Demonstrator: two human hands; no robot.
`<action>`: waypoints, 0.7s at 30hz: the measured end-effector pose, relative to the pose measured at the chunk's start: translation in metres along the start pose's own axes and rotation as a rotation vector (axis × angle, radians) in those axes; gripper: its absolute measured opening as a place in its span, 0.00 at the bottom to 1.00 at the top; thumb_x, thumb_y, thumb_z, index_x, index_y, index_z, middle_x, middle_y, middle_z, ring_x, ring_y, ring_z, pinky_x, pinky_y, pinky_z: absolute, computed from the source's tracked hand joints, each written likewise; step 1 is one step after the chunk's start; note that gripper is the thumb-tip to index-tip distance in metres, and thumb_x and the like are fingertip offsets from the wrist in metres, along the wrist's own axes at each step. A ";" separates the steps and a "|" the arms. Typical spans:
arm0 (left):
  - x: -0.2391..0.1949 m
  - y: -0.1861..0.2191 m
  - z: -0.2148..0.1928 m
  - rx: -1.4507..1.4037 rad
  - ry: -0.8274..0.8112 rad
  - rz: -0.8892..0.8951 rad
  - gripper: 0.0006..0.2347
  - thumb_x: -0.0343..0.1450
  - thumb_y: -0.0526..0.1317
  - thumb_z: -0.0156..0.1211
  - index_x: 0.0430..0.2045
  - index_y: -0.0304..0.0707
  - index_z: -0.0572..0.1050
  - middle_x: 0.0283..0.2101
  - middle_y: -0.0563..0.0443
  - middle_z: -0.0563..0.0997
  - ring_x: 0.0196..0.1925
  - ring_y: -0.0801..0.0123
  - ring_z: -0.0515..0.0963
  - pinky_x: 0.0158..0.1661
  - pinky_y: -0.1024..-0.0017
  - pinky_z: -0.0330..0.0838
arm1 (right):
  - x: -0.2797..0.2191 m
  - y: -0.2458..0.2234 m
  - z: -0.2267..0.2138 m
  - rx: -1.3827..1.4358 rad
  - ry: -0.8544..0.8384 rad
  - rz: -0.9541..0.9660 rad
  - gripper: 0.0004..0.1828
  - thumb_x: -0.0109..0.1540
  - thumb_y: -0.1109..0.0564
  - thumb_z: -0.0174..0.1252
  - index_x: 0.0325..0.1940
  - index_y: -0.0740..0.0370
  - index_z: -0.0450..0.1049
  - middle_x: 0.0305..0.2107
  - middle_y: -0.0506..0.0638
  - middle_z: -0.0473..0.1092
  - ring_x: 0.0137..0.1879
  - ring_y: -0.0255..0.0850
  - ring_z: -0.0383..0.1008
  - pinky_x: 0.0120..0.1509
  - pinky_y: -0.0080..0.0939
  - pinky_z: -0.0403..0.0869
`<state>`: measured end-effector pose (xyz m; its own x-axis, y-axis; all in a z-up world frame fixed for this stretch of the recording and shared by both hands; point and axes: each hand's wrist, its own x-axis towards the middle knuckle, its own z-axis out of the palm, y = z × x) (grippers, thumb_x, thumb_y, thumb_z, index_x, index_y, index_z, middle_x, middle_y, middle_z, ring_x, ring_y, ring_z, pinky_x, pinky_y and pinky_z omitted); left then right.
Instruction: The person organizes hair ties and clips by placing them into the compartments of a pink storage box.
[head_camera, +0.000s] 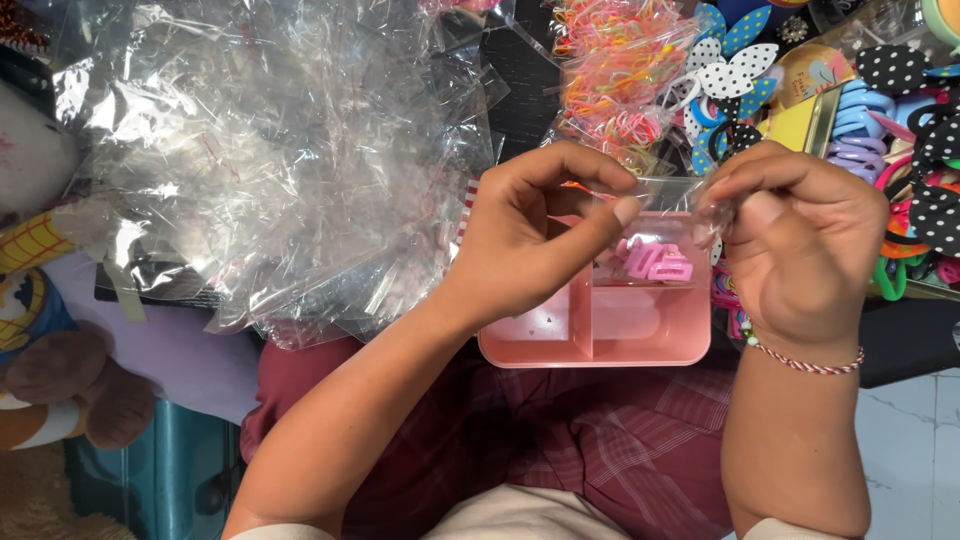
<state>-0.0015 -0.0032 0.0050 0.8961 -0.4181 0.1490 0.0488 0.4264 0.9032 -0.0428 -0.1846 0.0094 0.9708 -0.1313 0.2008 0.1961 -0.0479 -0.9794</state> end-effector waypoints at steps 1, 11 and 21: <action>0.000 -0.001 -0.001 0.000 0.000 0.001 0.04 0.63 0.35 0.55 0.26 0.34 0.69 0.27 0.52 0.72 0.21 0.76 0.74 0.24 0.83 0.69 | 0.000 0.000 0.001 0.000 0.000 -0.001 0.10 0.55 0.58 0.47 0.33 0.71 0.65 0.28 0.58 0.63 0.33 0.41 0.65 0.33 0.28 0.66; 0.000 0.002 -0.006 0.042 0.002 0.058 0.08 0.66 0.35 0.52 0.36 0.38 0.67 0.34 0.50 0.74 0.32 0.79 0.73 0.31 0.81 0.76 | -0.002 -0.005 0.004 -0.227 0.096 -0.026 0.09 0.57 0.67 0.56 0.36 0.70 0.62 0.31 0.56 0.64 0.29 0.39 0.68 0.32 0.30 0.74; 0.002 0.008 0.001 0.127 -0.006 -0.083 0.22 0.57 0.35 0.63 0.42 0.42 0.61 0.32 0.50 0.78 0.37 0.78 0.77 0.24 0.87 0.66 | -0.006 -0.008 0.018 -0.366 0.027 -0.183 0.07 0.58 0.72 0.54 0.36 0.77 0.62 0.30 0.63 0.64 0.31 0.42 0.67 0.34 0.31 0.69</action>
<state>-0.0001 -0.0012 0.0128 0.8888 -0.4525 0.0733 0.0665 0.2855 0.9561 -0.0473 -0.1652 0.0159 0.9194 -0.1136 0.3766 0.2986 -0.4216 -0.8562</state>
